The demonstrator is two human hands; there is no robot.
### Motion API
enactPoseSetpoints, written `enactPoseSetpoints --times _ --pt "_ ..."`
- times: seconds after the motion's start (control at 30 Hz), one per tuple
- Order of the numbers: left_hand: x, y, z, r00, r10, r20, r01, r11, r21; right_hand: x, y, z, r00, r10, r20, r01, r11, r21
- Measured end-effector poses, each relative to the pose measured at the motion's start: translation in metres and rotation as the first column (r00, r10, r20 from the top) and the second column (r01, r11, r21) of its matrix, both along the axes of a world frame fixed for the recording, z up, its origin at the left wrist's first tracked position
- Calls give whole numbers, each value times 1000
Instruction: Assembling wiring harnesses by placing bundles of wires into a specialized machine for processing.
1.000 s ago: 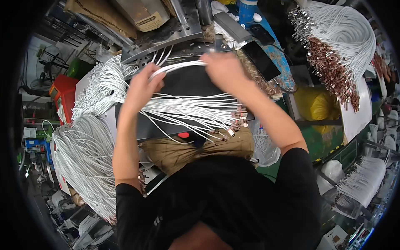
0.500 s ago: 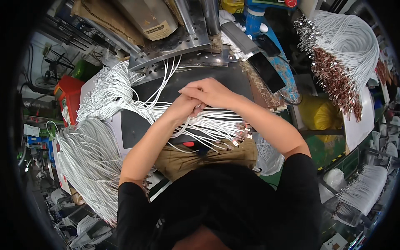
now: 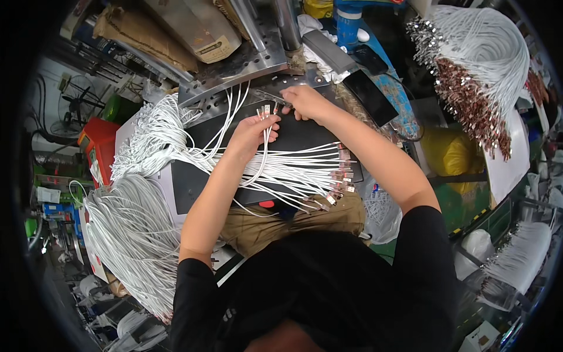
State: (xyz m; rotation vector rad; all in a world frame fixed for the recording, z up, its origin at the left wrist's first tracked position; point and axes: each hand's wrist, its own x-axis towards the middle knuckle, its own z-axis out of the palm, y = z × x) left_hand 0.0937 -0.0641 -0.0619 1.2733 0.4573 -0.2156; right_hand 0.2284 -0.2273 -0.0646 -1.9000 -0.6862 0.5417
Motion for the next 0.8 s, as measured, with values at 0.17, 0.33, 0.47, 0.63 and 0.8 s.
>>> enactPoseSetpoints --times 0.17,0.33,0.47,0.63,0.8 --pt "2 -10 1 999 -36 -20 39 982 183 -3 -1 -3 948 0 -319 32 995 98" --pt "0 -13 1 999 -38 0 37 981 192 -10 1 -15 997 -20 -77 26 997 72" --pt "-2 -17 11 1000 -8 23 4 991 133 -21 -2 -14 977 -5 213 -7 998 59" --pt "-6 8 1 997 -62 -35 67 983 170 4 -8 -23 988 28 -153 -8 992 128" --pt "-5 1 1 999 -48 -25 52 980 191 6 -10 -25 981 104 -161 -90 992 92"
